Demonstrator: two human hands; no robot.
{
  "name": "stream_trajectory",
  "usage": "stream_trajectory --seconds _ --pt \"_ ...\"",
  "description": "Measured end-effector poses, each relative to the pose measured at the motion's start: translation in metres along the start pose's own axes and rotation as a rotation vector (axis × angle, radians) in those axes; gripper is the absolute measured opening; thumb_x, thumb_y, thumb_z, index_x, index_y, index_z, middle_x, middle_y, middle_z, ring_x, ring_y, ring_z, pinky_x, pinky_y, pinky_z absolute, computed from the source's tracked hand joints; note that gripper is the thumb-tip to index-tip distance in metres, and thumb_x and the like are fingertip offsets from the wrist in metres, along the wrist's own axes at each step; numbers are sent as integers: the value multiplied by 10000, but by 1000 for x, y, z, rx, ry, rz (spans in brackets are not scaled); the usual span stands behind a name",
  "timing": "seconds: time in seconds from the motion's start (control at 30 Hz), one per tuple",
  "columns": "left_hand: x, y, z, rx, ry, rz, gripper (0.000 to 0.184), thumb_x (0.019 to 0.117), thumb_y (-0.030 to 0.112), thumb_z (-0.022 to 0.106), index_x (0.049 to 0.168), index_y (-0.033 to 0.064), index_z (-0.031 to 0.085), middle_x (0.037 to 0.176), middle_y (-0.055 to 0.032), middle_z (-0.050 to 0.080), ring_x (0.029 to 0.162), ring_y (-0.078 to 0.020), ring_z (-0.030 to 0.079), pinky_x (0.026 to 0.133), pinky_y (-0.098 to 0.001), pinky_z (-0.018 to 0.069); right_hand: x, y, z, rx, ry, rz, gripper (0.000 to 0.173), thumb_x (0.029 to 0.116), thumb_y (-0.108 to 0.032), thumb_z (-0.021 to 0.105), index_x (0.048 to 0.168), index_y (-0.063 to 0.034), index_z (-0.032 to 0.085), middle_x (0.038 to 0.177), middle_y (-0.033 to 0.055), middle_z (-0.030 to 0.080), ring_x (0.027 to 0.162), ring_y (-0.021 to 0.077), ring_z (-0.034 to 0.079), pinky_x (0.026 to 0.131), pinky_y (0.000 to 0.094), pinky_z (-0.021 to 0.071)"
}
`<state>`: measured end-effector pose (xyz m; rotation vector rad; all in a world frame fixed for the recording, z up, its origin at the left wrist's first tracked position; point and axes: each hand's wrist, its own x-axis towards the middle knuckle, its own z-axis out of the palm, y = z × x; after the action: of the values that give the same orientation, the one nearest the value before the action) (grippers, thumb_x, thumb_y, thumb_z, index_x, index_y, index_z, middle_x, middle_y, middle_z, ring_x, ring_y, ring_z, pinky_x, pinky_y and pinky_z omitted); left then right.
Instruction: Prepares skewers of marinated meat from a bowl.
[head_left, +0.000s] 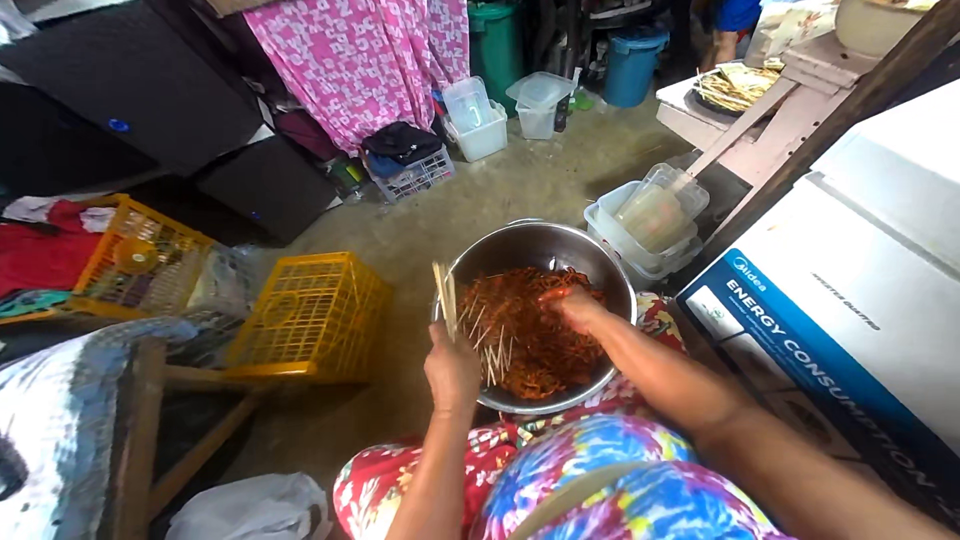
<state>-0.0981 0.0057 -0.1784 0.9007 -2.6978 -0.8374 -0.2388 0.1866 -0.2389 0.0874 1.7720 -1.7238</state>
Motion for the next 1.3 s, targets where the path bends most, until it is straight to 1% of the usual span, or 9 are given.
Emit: stream_trajectory --seconds 0.1,0.2,0.27,0.53,0.7,0.9,1.07,1.2,1.3 --pt "-16 -4 25 -223 -92 101 387 1020 104 528 1378 -40 514 935 -206 685 777 -305 693 749 -505 574 5 -2 -1 46 130 -10 267 955 74 548 1207 35 628 1038 136 657 819 171 650 746 320 567" --pt "-21 -10 50 -284 -236 131 342 1022 103 522 1333 -37 552 940 -183 682 773 -269 680 763 -474 569 6 1 -7 -291 282 -105 286 938 -17 633 1219 13 677 1230 188 671 1151 258 640 1012 439 515" --pt "-19 -11 57 -267 -294 109 319 1033 116 520 1316 -23 567 940 -175 683 764 -262 681 761 -472 569 6 1 -7 -506 265 -151 291 955 -69 627 1233 -3 684 1275 193 665 1236 295 614 1079 482 477" --pt "-11 -22 60 -435 -337 51 272 1034 109 505 1269 -9 576 812 -90 627 614 -170 611 632 -377 557 0 -1 16 -1202 9 106 484 944 -268 695 1247 101 620 1363 323 556 1340 482 484 1081 661 401" --pt "-12 -21 61 -399 -347 53 295 1039 122 504 1301 6 572 859 -109 646 643 -181 631 656 -388 565 -7 -2 26 -1312 -10 143 428 919 -168 702 1240 103 621 1411 317 515 1390 496 413 1055 685 401" --pt "-12 -22 60 -427 -339 48 296 1041 116 510 1306 1 572 858 -107 645 648 -177 627 661 -382 563 4 -3 4 -900 76 17 377 908 -217 705 1160 59 660 1233 260 634 1187 387 605 1003 588 479" --pt "-12 -24 61 -530 -286 67 270 1027 108 527 1266 -8 570 841 -87 638 600 -141 607 612 -344 556 3 1 -4 -59 38 -322 67 892 49 590 935 19 632 904 62 628 835 111 599 787 299 528" --pt "-15 -26 63 -671 -240 115 215 1010 95 525 1190 -6 585 719 -23 602 533 -101 574 550 -293 537 -1 1 -2 335 -50 -286 237 974 28 392 1146 32 555 1012 104 676 907 173 670 820 356 574" --pt "-17 -28 64 -751 -217 149 162 1023 97 499 1121 5 590 612 28 542 494 -82 553 515 -263 517 1 2 -2 330 -50 -306 226 969 22 399 1118 29 569 1016 112 681 926 186 673 831 371 578"
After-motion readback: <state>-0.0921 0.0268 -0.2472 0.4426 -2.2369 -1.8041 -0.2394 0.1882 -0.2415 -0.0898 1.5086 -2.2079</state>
